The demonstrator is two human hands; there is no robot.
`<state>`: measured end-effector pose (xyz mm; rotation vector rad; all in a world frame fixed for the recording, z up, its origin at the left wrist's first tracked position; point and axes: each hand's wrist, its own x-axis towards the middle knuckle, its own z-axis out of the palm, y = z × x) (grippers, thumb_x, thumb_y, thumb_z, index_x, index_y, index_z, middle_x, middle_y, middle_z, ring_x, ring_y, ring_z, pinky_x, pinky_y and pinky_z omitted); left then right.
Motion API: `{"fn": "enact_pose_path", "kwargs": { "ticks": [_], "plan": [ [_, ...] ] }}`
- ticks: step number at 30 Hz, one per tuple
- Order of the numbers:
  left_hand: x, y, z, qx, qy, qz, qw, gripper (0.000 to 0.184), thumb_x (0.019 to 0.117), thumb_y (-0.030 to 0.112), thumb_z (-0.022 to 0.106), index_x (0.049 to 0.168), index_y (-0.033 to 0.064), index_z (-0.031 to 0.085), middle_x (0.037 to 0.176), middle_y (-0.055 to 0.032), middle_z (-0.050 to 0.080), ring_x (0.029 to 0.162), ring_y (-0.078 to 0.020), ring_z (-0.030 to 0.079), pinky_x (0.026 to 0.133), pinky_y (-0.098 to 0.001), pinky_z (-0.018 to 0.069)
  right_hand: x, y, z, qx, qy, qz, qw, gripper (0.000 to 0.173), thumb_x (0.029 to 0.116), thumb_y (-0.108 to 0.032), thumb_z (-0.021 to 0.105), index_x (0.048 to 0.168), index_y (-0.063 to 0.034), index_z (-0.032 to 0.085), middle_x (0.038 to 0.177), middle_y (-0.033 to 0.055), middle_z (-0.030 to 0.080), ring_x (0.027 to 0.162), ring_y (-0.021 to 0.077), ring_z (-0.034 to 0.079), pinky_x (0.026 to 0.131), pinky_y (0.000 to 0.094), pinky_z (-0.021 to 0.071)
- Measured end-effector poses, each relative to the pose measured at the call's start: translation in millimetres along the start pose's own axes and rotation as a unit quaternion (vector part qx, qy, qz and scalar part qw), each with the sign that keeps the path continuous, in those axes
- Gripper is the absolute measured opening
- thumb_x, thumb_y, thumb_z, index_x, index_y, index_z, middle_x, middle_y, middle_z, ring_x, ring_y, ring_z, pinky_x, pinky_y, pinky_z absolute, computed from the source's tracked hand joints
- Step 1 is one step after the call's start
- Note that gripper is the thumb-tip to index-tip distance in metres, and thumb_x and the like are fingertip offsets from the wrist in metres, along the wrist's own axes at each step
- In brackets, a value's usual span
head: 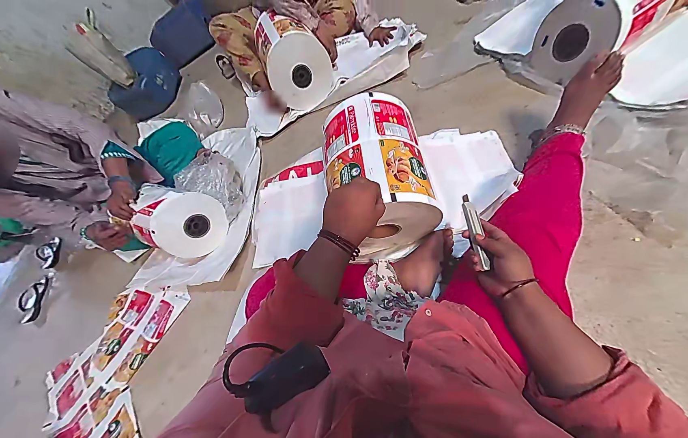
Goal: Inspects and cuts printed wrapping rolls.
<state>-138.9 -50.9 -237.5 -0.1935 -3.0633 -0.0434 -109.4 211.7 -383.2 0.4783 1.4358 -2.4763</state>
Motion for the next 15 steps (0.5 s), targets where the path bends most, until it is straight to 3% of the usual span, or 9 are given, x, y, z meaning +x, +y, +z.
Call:
{"fn": "enact_pose_path", "kwargs": {
  "ticks": [7, 11, 15],
  "plan": [
    [3, 4, 2, 0.026, 0.017, -0.026, 0.999, 0.023, 0.0953, 0.022, 0.057, 0.099, 0.0047, 0.072, 0.109, -0.0141, 0.072, 0.099, -0.0316, 0.072, 0.076, -0.0528, 0.0578, -4, -1, 2, -0.003, 0.007, 0.0, 1.0, 0.042, 0.1081, -0.008, 0.041, 0.149, -0.0128, 0.047, 0.102, 0.0089, 0.068, 0.052, 0.0072, 0.053, 0.044, 0.0191, 0.0434],
    [6, -27, 4, -0.126, 0.125, -0.078, 0.981, 0.021, 0.0941, 0.019, 0.062, 0.097, 0.0012, 0.072, 0.108, -0.0171, 0.071, 0.1, -0.0324, 0.07, 0.087, -0.0531, 0.0559, -6, -2, 0, 0.007, 0.005, -0.001, 1.0, 0.042, 0.1076, -0.007, 0.041, 0.149, -0.0114, 0.046, 0.102, 0.0099, 0.068, 0.052, 0.007, 0.054, 0.043, 0.0185, 0.0429],
    [5, -41, 9, -0.281, 0.131, -0.167, 0.936, 0.022, 0.0984, 0.018, 0.055, 0.109, 0.0008, 0.065, 0.097, -0.0161, 0.069, 0.082, -0.0275, 0.068, 0.077, -0.0501, 0.0562, -5, -3, 2, -0.008, 0.007, -0.007, 1.0, 0.042, 0.1074, -0.007, 0.042, 0.149, -0.0101, 0.046, 0.098, 0.0092, 0.068, 0.052, 0.0071, 0.053, 0.043, 0.0187, 0.0423]
  ]
}}
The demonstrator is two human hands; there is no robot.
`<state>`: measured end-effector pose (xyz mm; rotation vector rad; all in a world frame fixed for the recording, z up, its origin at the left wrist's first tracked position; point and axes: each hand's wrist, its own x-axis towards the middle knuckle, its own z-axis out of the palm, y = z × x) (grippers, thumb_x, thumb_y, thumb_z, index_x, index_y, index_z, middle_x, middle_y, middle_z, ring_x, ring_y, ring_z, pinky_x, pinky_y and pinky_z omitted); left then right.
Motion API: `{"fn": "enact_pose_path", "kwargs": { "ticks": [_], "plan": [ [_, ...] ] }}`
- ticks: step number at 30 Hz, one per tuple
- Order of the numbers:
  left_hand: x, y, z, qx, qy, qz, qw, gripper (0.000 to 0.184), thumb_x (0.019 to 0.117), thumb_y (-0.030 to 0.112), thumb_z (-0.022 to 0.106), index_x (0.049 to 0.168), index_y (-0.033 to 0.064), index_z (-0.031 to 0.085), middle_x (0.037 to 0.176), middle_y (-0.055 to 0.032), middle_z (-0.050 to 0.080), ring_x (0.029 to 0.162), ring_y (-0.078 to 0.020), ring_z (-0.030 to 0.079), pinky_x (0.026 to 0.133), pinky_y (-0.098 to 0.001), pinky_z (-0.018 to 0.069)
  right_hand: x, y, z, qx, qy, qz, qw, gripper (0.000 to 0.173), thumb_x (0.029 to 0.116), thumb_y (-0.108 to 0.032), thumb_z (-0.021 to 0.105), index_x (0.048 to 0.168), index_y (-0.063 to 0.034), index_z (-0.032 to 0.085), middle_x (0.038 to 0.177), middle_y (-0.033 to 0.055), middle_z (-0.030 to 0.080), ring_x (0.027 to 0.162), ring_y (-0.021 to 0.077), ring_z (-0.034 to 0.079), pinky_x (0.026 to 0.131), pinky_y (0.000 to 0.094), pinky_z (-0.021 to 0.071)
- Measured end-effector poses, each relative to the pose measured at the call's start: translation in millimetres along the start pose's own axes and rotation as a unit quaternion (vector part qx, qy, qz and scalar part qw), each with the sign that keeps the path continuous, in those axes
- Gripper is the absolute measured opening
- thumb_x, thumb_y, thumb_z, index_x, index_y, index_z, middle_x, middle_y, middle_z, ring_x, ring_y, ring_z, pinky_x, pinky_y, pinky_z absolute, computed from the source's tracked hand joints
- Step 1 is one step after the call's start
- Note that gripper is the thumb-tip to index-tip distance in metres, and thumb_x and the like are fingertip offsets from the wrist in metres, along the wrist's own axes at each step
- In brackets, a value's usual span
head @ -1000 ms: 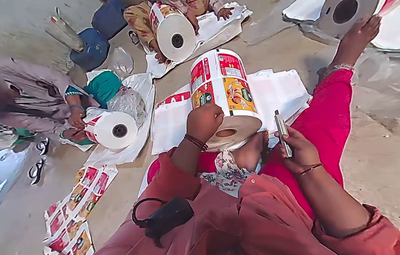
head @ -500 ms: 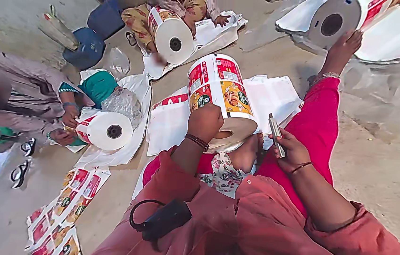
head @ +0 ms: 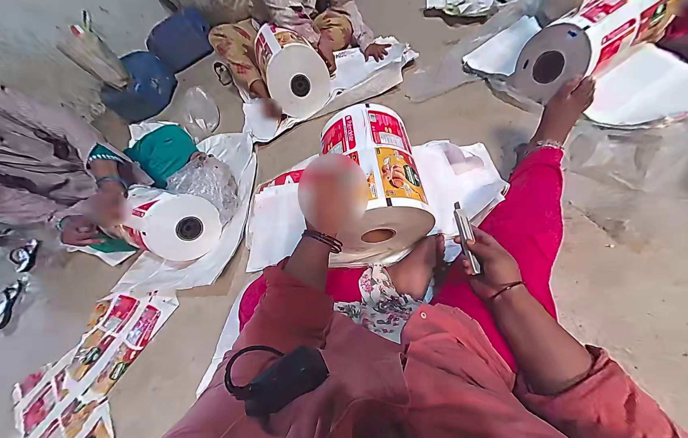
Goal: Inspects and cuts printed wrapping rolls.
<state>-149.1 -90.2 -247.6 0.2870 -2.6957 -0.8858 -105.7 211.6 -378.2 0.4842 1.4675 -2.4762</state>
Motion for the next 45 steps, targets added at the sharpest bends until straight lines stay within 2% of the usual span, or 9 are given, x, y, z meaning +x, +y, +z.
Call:
{"fn": "enact_pose_path", "kwargs": {
  "ticks": [6, 13, 15, 19, 21, 25, 35, 42, 45],
  "plan": [
    [-3, 12, -1, -0.009, -0.029, 0.023, 0.999, 0.024, 0.0972, 0.01, 0.058, 0.121, 0.0054, 0.061, 0.097, -0.0114, 0.074, 0.081, -0.0249, 0.071, 0.074, -0.0476, 0.0578, 4, 4, 10, -0.028, 0.007, 0.006, 1.0, 0.044, 0.1063, -0.005, 0.042, 0.15, -0.0081, 0.044, 0.101, 0.011, 0.067, 0.052, 0.0091, 0.053, 0.043, 0.021, 0.0427],
    [-8, 6, 7, 0.044, -0.037, 0.101, 0.993, 0.018, 0.0963, 0.019, 0.064, 0.104, 0.009, 0.077, 0.114, -0.0129, 0.071, 0.098, -0.0261, 0.067, 0.087, -0.0464, 0.0542, 5, 8, 7, -0.037, 0.0, 0.004, 0.999, 0.044, 0.1069, -0.007, 0.043, 0.151, -0.0066, 0.042, 0.102, 0.0113, 0.066, 0.051, 0.009, 0.052, 0.043, 0.0209, 0.0425],
    [-9, 5, 11, 0.08, -0.047, 0.095, 0.991, 0.031, 0.0933, 0.029, 0.073, 0.117, 0.0084, 0.071, 0.121, -0.0145, 0.068, 0.104, -0.0311, 0.067, 0.091, -0.0521, 0.0546, 6, 7, 6, -0.035, 0.005, 0.002, 0.999, 0.044, 0.1068, -0.006, 0.042, 0.151, -0.0065, 0.042, 0.102, 0.0111, 0.066, 0.051, 0.0089, 0.052, 0.043, 0.0209, 0.0427],
    [-1, 4, 10, 0.064, -0.065, 0.01, 0.996, 0.064, 0.0921, 0.033, 0.077, 0.144, 0.0111, 0.048, 0.103, -0.0151, 0.07, 0.094, -0.0356, 0.069, 0.084, -0.0593, 0.0556, 9, 9, 8, -0.038, -0.004, -0.001, 0.999, 0.047, 0.1063, -0.007, 0.044, 0.153, -0.0075, 0.041, 0.101, 0.0116, 0.067, 0.051, 0.0099, 0.052, 0.042, 0.0223, 0.0432],
    [0, 3, 7, 0.092, -0.082, 0.017, 0.992, 0.049, 0.0981, 0.039, 0.069, 0.137, 0.0089, 0.062, 0.118, -0.0187, 0.071, 0.11, -0.0377, 0.068, 0.096, -0.0611, 0.0526, 11, 9, 9, -0.038, -0.003, -0.004, 0.999, 0.047, 0.106, -0.006, 0.044, 0.153, -0.0075, 0.04, 0.101, 0.0121, 0.067, 0.05, 0.0101, 0.052, 0.042, 0.0223, 0.043],
    [3, 10, 1, 0.201, -0.066, 0.094, 0.973, 0.031, 0.1052, 0.031, 0.056, 0.113, 0.0058, 0.073, 0.12, -0.0181, 0.069, 0.117, -0.0358, 0.066, 0.096, -0.0568, 0.0531, 10, 12, 11, -0.045, 0.003, 0.001, 0.999, 0.048, 0.1056, -0.005, 0.044, 0.153, -0.0077, 0.04, 0.102, 0.0119, 0.066, 0.05, 0.0095, 0.052, 0.042, 0.022, 0.0428],
    [31, -60, -62, 0.126, 0.072, -0.03, 0.989, 0.034, 0.1043, 0.031, 0.059, 0.108, -0.0002, 0.072, 0.113, -0.023, 0.069, 0.113, -0.04, 0.065, 0.097, -0.062, 0.0498, 11, 15, 14, -0.068, 0.015, 0.004, 0.998, 0.047, 0.1057, -0.006, 0.046, 0.152, -0.0072, 0.042, 0.1, 0.0124, 0.067, 0.049, 0.0098, 0.052, 0.041, 0.0224, 0.0428],
    [19, -52, -48, 0.067, 0.085, 0.014, 0.994, 0.037, 0.1049, 0.034, 0.058, 0.12, 0.0031, 0.073, 0.121, -0.022, 0.07, 0.117, -0.0392, 0.066, 0.102, -0.0609, 0.0492, 9, 17, 24, -0.106, 0.033, -0.016, 0.994, 0.046, 0.1039, -0.004, 0.046, 0.15, -0.0066, 0.041, 0.1, 0.0115, 0.068, 0.052, 0.0094, 0.052, 0.043, 0.0245, 0.0432],
    [20, -44, -36, 0.017, 0.115, 0.024, 0.993, 0.037, 0.1035, 0.032, 0.058, 0.112, -0.0009, 0.073, 0.114, -0.0221, 0.071, 0.111, -0.0372, 0.068, 0.099, -0.0561, 0.0513, 15, 19, 25, -0.093, 0.035, -0.031, 0.995, 0.049, 0.1016, -0.003, 0.048, 0.15, -0.0063, 0.042, 0.099, 0.0128, 0.067, 0.052, 0.0102, 0.052, 0.043, 0.0247, 0.0424]
  ]
}}
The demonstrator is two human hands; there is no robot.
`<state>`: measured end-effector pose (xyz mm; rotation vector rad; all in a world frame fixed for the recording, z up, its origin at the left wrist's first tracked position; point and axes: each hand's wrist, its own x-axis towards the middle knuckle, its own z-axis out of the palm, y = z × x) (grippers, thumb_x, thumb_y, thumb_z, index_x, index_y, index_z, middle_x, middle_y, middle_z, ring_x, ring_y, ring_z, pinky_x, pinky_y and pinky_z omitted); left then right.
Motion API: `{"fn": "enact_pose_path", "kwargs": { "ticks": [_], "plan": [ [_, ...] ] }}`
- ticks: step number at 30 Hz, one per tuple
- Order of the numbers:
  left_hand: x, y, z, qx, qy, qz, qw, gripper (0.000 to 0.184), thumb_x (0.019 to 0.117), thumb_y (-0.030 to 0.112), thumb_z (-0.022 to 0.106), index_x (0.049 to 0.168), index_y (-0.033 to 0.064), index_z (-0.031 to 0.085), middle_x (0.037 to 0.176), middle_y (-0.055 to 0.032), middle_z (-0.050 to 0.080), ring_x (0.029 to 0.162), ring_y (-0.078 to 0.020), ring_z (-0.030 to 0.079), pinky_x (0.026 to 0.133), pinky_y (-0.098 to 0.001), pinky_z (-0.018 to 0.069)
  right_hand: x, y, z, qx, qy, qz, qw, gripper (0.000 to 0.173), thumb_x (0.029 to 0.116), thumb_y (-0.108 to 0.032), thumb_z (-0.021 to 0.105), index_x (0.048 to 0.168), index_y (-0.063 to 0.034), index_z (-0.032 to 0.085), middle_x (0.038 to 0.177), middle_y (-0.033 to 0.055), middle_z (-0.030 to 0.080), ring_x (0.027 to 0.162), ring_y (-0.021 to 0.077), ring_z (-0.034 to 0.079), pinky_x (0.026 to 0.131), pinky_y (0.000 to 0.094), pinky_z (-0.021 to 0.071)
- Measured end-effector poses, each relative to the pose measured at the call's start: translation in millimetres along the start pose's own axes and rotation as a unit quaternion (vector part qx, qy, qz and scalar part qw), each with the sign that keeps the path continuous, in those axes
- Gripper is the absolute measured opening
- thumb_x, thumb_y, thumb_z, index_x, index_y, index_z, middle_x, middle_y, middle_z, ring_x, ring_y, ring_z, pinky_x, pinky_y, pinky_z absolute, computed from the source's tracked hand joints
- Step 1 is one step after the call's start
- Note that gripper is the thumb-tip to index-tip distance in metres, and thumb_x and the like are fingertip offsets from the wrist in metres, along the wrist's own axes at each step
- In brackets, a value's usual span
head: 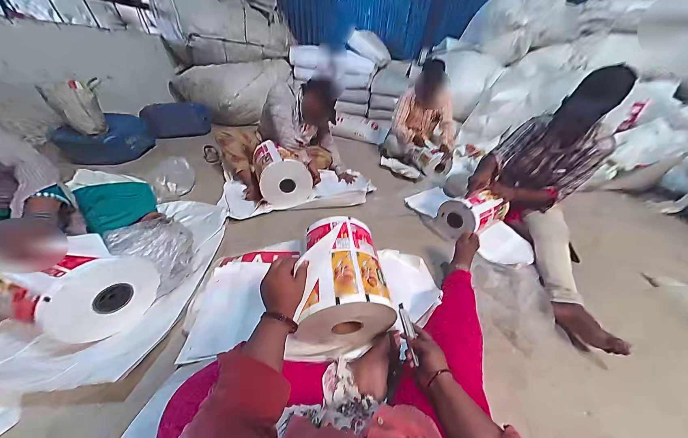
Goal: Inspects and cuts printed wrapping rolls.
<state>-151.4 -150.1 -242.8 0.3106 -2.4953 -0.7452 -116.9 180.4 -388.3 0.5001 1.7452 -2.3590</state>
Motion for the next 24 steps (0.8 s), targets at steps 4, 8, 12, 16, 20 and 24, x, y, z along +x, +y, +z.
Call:
{"fn": "enact_pose_path", "kwargs": {
  "ticks": [4, 8, 12, 16, 20, 24],
  "plan": [
    [-9, -2, 15, -0.056, -0.027, -0.046, 0.997, 0.05, 0.0986, 0.036, 0.066, 0.136, 0.0018, 0.062, 0.132, -0.021, 0.066, 0.124, -0.035, 0.064, 0.107, -0.0542, 0.0478, 1, 0, 1, 0.021, 0.014, 0.004, 1.0, 0.048, 0.1003, -0.002, 0.048, 0.148, -0.0063, 0.045, 0.101, 0.0132, 0.066, 0.05, 0.0103, 0.051, 0.041, 0.0244, 0.0416],
    [-22, -29, 34, -0.21, -0.06, -0.082, 0.972, 0.058, 0.0949, 0.032, 0.074, 0.14, -0.0004, 0.058, 0.131, -0.0201, 0.067, 0.125, -0.0302, 0.064, 0.112, -0.05, 0.0462, -6, -6, 1, 0.029, 0.017, -0.023, 0.999, 0.042, 0.1011, -0.002, 0.046, 0.143, -0.0049, 0.046, 0.103, 0.0133, 0.068, 0.05, 0.0095, 0.052, 0.041, 0.0233, 0.0425],
    [-35, -42, 45, -0.281, -0.039, -0.049, 0.958, 0.036, 0.1032, 0.029, 0.061, 0.121, -0.0009, 0.072, 0.115, -0.0174, 0.074, 0.111, -0.025, 0.071, 0.103, -0.047, 0.0523, -10, -43, 18, -0.076, 0.003, -0.092, 0.993, 0.044, 0.1017, -0.002, 0.044, 0.145, -0.0029, 0.042, 0.106, 0.0137, 0.07, 0.053, 0.0098, 0.055, 0.044, 0.0238, 0.0441],
    [-32, -35, 31, -0.284, -0.039, -0.052, 0.957, 0.038, 0.1067, 0.025, 0.054, 0.105, -0.0079, 0.072, 0.104, -0.0242, 0.071, 0.103, -0.0347, 0.069, 0.097, -0.0521, 0.0521, 4, -96, 72, -0.137, -0.011, -0.188, 0.973, 0.048, 0.0993, 0.0, 0.045, 0.147, -0.0013, 0.043, 0.103, 0.0137, 0.071, 0.053, 0.0111, 0.057, 0.045, 0.0251, 0.0465],
    [-26, -36, 37, -0.311, -0.051, -0.017, 0.949, 0.037, 0.1062, 0.028, 0.054, 0.12, 0.0005, 0.073, 0.119, -0.0163, 0.074, 0.115, -0.0264, 0.07, 0.106, -0.0463, 0.0511, 24, -120, 111, -0.17, -0.015, -0.234, 0.957, 0.049, 0.0979, 0.001, 0.046, 0.147, -0.001, 0.044, 0.102, 0.0148, 0.071, 0.05, 0.0115, 0.055, 0.042, 0.0249, 0.0443],
    [-27, -38, 24, -0.234, -0.099, 0.065, 0.965, 0.035, 0.1061, 0.022, 0.051, 0.099, -0.0036, 0.074, 0.099, -0.0202, 0.074, 0.098, -0.0344, 0.072, 0.091, -0.0523, 0.056, 55, -134, 145, -0.243, -0.019, -0.241, 0.94, 0.053, 0.0992, 0.002, 0.05, 0.151, -0.0047, 0.042, 0.099, 0.0135, 0.07, 0.05, 0.0123, 0.055, 0.042, 0.026, 0.0444]
  ]
}}
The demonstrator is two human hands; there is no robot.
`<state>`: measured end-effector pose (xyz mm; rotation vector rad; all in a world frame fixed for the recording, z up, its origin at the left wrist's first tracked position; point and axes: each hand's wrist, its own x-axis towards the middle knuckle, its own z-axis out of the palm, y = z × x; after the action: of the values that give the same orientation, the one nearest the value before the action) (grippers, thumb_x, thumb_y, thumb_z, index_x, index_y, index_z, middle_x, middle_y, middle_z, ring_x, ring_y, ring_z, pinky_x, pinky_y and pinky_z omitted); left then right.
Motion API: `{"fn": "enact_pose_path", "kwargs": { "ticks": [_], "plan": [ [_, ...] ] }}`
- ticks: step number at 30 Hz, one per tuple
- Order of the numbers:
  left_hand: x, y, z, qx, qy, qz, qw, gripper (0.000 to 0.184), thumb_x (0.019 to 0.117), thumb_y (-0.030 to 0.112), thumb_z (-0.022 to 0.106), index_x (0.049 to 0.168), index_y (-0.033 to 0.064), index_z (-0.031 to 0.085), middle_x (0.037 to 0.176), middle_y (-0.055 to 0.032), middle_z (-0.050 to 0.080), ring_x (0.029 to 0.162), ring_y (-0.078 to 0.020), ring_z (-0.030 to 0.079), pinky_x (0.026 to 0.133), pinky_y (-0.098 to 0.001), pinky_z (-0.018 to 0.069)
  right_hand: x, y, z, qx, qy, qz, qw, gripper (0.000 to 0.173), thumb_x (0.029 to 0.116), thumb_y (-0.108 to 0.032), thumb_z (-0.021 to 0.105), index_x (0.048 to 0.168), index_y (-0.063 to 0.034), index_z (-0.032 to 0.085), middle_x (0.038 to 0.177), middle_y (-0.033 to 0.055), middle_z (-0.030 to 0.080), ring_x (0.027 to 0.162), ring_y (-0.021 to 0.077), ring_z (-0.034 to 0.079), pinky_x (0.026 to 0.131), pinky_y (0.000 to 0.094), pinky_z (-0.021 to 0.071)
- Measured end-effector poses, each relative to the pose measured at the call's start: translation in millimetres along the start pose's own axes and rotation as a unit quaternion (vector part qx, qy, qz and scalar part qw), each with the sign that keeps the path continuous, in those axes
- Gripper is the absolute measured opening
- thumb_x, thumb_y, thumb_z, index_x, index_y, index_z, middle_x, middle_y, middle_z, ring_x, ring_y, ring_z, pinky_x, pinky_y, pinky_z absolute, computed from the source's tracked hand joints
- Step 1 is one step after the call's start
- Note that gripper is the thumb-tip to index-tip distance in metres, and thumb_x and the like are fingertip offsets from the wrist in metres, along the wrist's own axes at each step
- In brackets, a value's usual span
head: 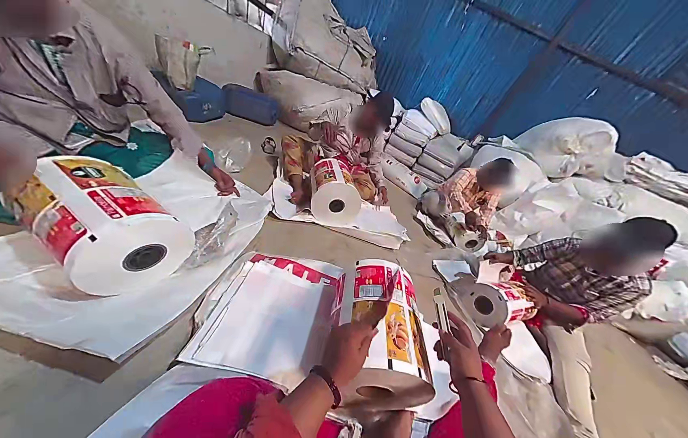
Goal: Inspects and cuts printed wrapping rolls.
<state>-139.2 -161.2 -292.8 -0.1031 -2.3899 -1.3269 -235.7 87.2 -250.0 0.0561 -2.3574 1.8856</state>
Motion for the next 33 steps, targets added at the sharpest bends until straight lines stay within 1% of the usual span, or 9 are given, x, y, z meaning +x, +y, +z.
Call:
{"fn": "enact_pose_path", "kwargs": {
  "ticks": [2, 6, 8, 12, 18, 21, 25, 28, 33],
  "plan": [
    [0, 0, 1, 0.001, 0.005, 0.012, 1.0, 0.034, 0.1057, 0.021, 0.051, 0.097, -0.0034, 0.073, 0.096, -0.0197, 0.073, 0.095, -0.0346, 0.073, 0.088, -0.0523, 0.057, 24, -5, 10, -0.053, -0.009, 0.009, 0.998, 0.053, 0.1007, 0.001, 0.053, 0.152, -0.0081, 0.043, 0.1, 0.0134, 0.07, 0.051, 0.0138, 0.057, 0.043, 0.0277, 0.0453],
    [5, -4, -1, -0.046, -0.002, -0.013, 0.999, 0.037, 0.1064, 0.029, 0.051, 0.126, 0.0053, 0.072, 0.114, -0.0153, 0.075, 0.109, -0.0288, 0.072, 0.1, -0.0498, 0.0538, 66, -17, 32, -0.167, -0.02, 0.013, 0.986, 0.052, 0.1007, -0.003, 0.059, 0.151, -0.0102, 0.048, 0.102, 0.0158, 0.07, 0.055, 0.0169, 0.059, 0.046, 0.0329, 0.049],
    [4, -7, 2, -0.046, -0.003, -0.005, 0.999, 0.037, 0.106, 0.029, 0.052, 0.129, 0.0088, 0.072, 0.117, -0.0127, 0.075, 0.111, -0.0266, 0.071, 0.101, -0.0486, 0.0536, 79, -22, 42, -0.23, -0.028, 0.025, 0.973, 0.051, 0.1018, -0.006, 0.059, 0.151, -0.0128, 0.048, 0.105, 0.0159, 0.07, 0.058, 0.0183, 0.061, 0.05, 0.0353, 0.0511],
    [4, -9, 0, -0.046, 0.008, 0.018, 0.999, 0.032, 0.1052, 0.023, 0.053, 0.12, 0.0049, 0.075, 0.114, -0.0133, 0.076, 0.109, -0.0267, 0.072, 0.1, -0.0475, 0.055, 100, -26, 59, -0.302, -0.042, 0.037, 0.952, 0.051, 0.1019, -0.008, 0.059, 0.152, -0.0149, 0.048, 0.108, 0.017, 0.069, 0.064, 0.0218, 0.065, 0.056, 0.0397, 0.0547],
    [5, -12, -5, -0.044, -0.005, 0.026, 0.999, 0.032, 0.1058, 0.024, 0.052, 0.119, 0.0057, 0.075, 0.113, -0.0139, 0.075, 0.107, -0.0277, 0.072, 0.097, -0.048, 0.0556, 113, -22, 69, -0.309, -0.035, 0.05, 0.949, 0.053, 0.1013, -0.01, 0.061, 0.152, -0.0159, 0.047, 0.112, 0.0178, 0.068, 0.071, 0.0246, 0.067, 0.062, 0.0429, 0.0564],
    [6, -15, -1, -0.037, 0.002, 0.039, 0.999, 0.03, 0.1052, 0.023, 0.053, 0.118, 0.0071, 0.076, 0.116, -0.0126, 0.075, 0.108, -0.0274, 0.073, 0.097, -0.0482, 0.0564, 116, -23, 67, -0.331, -0.042, 0.048, 0.941, 0.052, 0.1019, -0.011, 0.059, 0.152, -0.0152, 0.046, 0.119, 0.0199, 0.068, 0.079, 0.0298, 0.07, 0.068, 0.0483, 0.0585],
    [5, -15, 1, -0.008, 0.025, 0.068, 0.997, 0.027, 0.1039, 0.021, 0.055, 0.112, 0.0066, 0.076, 0.106, -0.0129, 0.076, 0.098, -0.0286, 0.074, 0.088, -0.0492, 0.0589, 121, -30, 68, -0.347, -0.053, 0.056, 0.935, 0.053, 0.1031, -0.011, 0.058, 0.154, -0.0176, 0.044, 0.119, 0.0195, 0.067, 0.078, 0.0294, 0.07, 0.066, 0.0465, 0.0589],
    [5, -12, 1, 0.001, 0.02, 0.066, 0.998, 0.028, 0.1041, 0.02, 0.054, 0.117, 0.0069, 0.076, 0.112, -0.0131, 0.076, 0.103, -0.0294, 0.074, 0.092, -0.0497, 0.0583, 124, -38, 69, -0.368, -0.056, 0.059, 0.926, 0.052, 0.1031, -0.013, 0.059, 0.153, -0.0197, 0.046, 0.12, 0.0184, 0.068, 0.079, 0.0285, 0.071, 0.067, 0.0462, 0.059],
    [3, -10, -4, 0.009, 0.017, 0.06, 0.998, 0.025, 0.1031, 0.017, 0.054, 0.109, 0.0049, 0.076, 0.106, -0.0141, 0.076, 0.097, -0.0302, 0.075, 0.086, -0.0501, 0.0594, 130, -42, 76, -0.381, -0.08, 0.053, 0.92, 0.049, 0.1042, -0.017, 0.057, 0.152, -0.0208, 0.047, 0.117, 0.0168, 0.069, 0.079, 0.0285, 0.071, 0.069, 0.0469, 0.059]
  ]
}}
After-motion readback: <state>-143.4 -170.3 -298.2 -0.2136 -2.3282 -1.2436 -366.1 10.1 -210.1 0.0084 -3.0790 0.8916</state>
